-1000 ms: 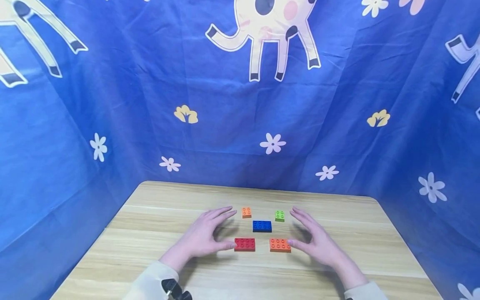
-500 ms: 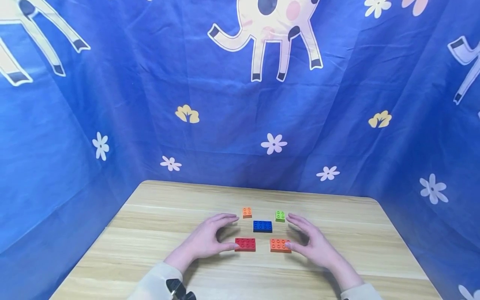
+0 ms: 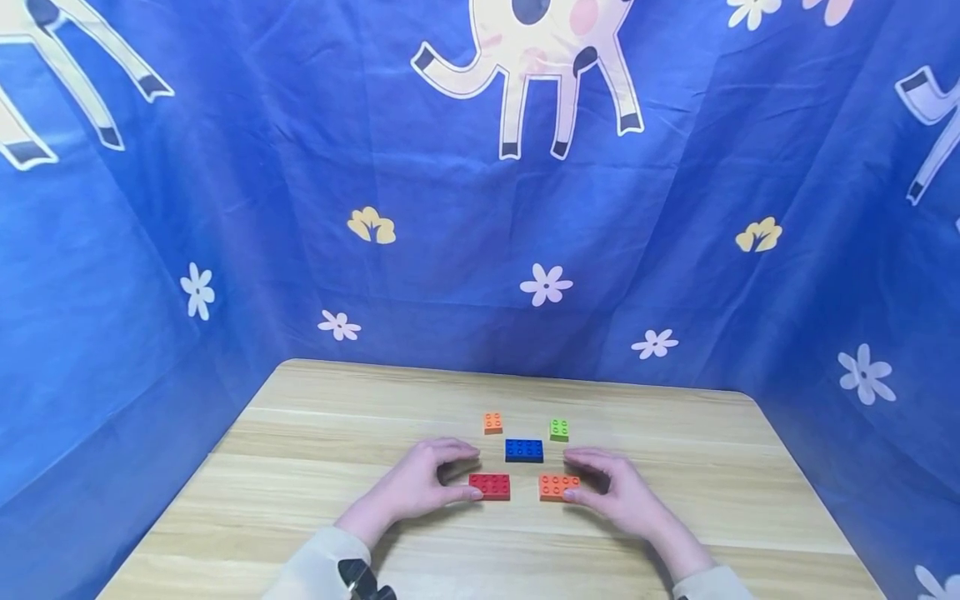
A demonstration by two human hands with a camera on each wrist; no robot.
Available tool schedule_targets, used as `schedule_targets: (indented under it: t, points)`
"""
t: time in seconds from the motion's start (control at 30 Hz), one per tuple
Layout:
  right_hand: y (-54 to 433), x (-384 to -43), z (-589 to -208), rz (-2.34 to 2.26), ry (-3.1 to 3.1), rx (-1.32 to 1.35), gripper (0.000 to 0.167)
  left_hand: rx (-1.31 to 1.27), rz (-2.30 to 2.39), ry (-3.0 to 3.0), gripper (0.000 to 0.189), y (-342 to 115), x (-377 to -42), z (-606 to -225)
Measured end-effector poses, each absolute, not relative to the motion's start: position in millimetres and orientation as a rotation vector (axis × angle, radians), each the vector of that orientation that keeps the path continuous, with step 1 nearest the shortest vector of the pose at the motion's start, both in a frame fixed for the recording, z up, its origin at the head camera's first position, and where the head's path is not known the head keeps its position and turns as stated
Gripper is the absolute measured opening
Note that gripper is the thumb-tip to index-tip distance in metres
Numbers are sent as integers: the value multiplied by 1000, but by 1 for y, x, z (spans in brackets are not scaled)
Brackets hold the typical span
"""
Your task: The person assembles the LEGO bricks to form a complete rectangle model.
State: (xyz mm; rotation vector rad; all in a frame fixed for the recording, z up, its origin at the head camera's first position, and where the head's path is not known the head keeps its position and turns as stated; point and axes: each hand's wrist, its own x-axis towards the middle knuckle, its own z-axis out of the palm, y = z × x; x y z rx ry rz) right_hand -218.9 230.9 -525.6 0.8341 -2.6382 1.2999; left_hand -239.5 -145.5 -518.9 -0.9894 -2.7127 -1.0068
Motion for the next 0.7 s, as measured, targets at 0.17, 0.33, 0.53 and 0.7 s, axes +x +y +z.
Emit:
schedule_targets:
  t: [0.17,0.33,0.53,0.7]
  points:
    - [229,-220,-530,1300,-2639,830,55,-1033,-1084,-2665,58,-142,-239,-520]
    - [227,-220,-532,1305,-2660,789,49,-1057,-1142,-2659,49,-140,-239,-521]
    - [226,-222,-534,1280,-2660,778,38,-1087,-1178,-2643,30,-137,-238,-522]
    - [224,-222,-538,1271,-2619,809,27,-1073,-1235,-2631,22,-135,-238,-525]
